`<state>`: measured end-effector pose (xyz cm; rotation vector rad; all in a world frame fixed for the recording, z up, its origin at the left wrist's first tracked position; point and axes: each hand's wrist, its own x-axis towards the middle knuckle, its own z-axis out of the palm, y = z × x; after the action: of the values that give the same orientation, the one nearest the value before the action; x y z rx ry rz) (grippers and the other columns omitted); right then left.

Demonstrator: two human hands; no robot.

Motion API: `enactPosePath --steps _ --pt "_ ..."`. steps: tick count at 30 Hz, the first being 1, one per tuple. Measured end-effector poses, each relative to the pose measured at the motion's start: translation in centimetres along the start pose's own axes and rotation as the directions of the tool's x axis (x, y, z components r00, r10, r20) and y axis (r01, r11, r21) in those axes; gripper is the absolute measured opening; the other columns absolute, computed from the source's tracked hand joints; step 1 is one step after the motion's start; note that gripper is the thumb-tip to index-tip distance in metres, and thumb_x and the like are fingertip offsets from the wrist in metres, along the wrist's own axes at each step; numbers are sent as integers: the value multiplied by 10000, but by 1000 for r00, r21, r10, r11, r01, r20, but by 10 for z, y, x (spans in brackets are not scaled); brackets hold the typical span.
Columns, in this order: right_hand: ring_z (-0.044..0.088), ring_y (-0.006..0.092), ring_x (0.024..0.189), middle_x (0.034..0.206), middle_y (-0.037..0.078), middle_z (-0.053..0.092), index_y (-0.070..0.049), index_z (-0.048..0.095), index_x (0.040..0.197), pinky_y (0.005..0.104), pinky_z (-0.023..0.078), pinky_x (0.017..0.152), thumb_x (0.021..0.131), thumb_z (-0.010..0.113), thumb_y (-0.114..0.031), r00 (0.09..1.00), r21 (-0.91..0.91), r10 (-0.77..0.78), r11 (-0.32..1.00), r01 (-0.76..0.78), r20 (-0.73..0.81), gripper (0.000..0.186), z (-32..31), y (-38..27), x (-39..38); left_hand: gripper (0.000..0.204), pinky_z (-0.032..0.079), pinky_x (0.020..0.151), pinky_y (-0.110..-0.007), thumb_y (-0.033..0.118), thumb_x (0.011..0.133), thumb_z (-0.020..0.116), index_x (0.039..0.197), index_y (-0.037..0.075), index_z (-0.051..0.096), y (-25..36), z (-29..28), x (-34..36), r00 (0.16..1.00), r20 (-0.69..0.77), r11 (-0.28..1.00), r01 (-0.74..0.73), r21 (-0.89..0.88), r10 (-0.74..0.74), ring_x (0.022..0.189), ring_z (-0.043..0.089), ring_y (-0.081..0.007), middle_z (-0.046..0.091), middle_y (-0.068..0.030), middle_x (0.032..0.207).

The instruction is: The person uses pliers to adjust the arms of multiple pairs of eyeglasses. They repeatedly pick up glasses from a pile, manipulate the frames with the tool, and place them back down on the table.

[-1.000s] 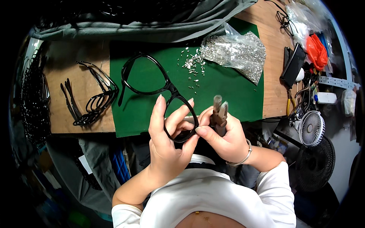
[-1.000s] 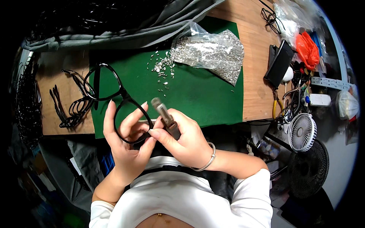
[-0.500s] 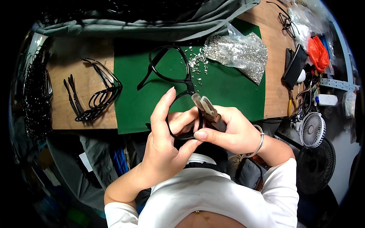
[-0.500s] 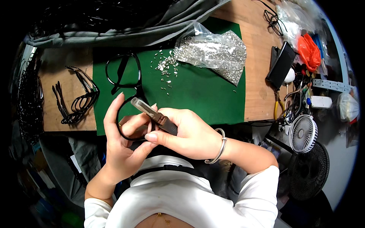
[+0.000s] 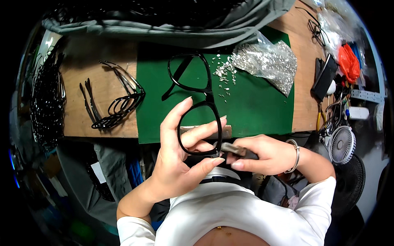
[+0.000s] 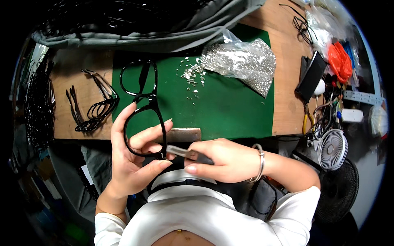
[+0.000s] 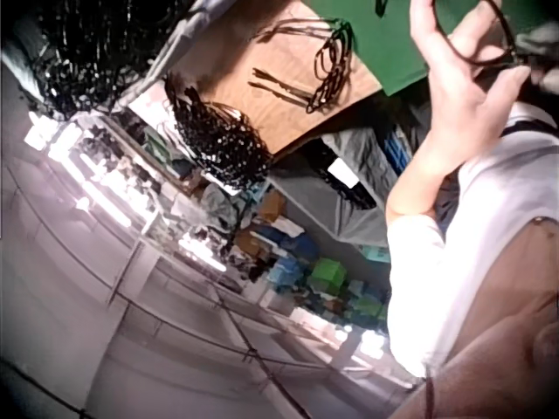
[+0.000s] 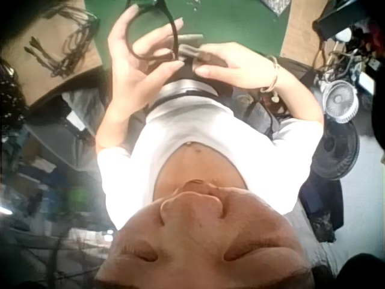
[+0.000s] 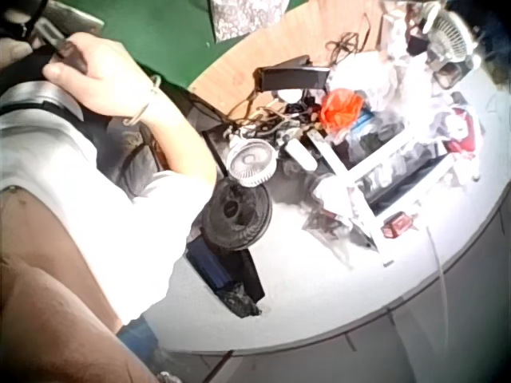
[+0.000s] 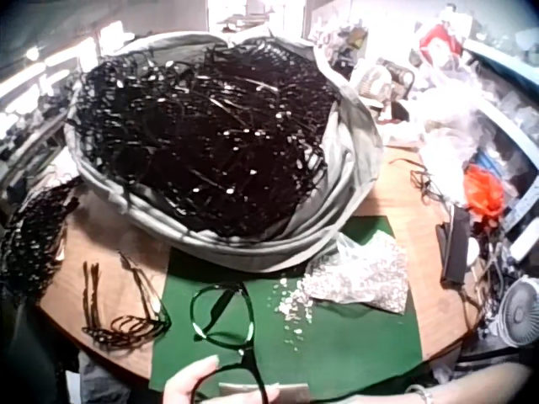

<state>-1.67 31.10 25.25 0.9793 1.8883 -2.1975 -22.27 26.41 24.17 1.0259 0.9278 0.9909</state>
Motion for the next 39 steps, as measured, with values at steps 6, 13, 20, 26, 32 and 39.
enactPosePath --steps 6,13,20,26,32,39 --pt "563 261 662 720 113 564 -15 512 817 324 434 592 829 556 -265 1000 -204 -19 979 23 21 254 -5 -4 5 823 450 754 -232 -101 745 552 1318 39 -23 -5 -1 3 997 71 1000 -24 2 24 894 572 -157 439 -239 1215" --pt "575 340 595 671 210 575 35 542 744 376 458 561 800 557 -310 974 -481 -92 876 -19 -207 350 7 4 11 887 498 785 -293 -77 699 631 1329 64 23 -7 8 5 996 -57 995 68 -73 -72 965 568 -238 483 -227 1163" --pt "578 310 772 848 180 581 31 508 1057 352 449 685 787 585 -275 983 -321 -54 947 -5 -178 416 -22 12 13 812 471 745 -234 -115 734 551 1315 65 13 -4 0 10 994 -4 993 112 -29 -112 936 561 -176 432 -235 1212" --pt "531 245 751 790 114 548 52 438 1142 337 397 660 744 594 -261 857 -831 -293 502 -238 -423 530 1 48 35 862 455 684 -193 -55 666 639 1315 72 87 -14 -4 2 999 -8 998 53 40 -53 763 542 -101 506 -190 1082" --pt "534 299 758 774 135 534 -16 493 896 381 415 676 677 617 -112 781 -726 -357 667 -171 -512 270 -19 42 31 622 447 710 -228 -131 737 518 1209 50 155 -30 2 -38 1000 -14 999 16 -41 -17 730 560 -122 529 -250 1010" --pt "530 288 759 753 126 530 -28 500 772 381 399 676 677 594 -115 745 -673 -299 692 -262 -597 160 -11 57 59 941 427 852 -342 -149 613 614 1310 146 55 -28 0 -28 988 27 929 153 -336 -153 969 545 -245 428 -232 1185"
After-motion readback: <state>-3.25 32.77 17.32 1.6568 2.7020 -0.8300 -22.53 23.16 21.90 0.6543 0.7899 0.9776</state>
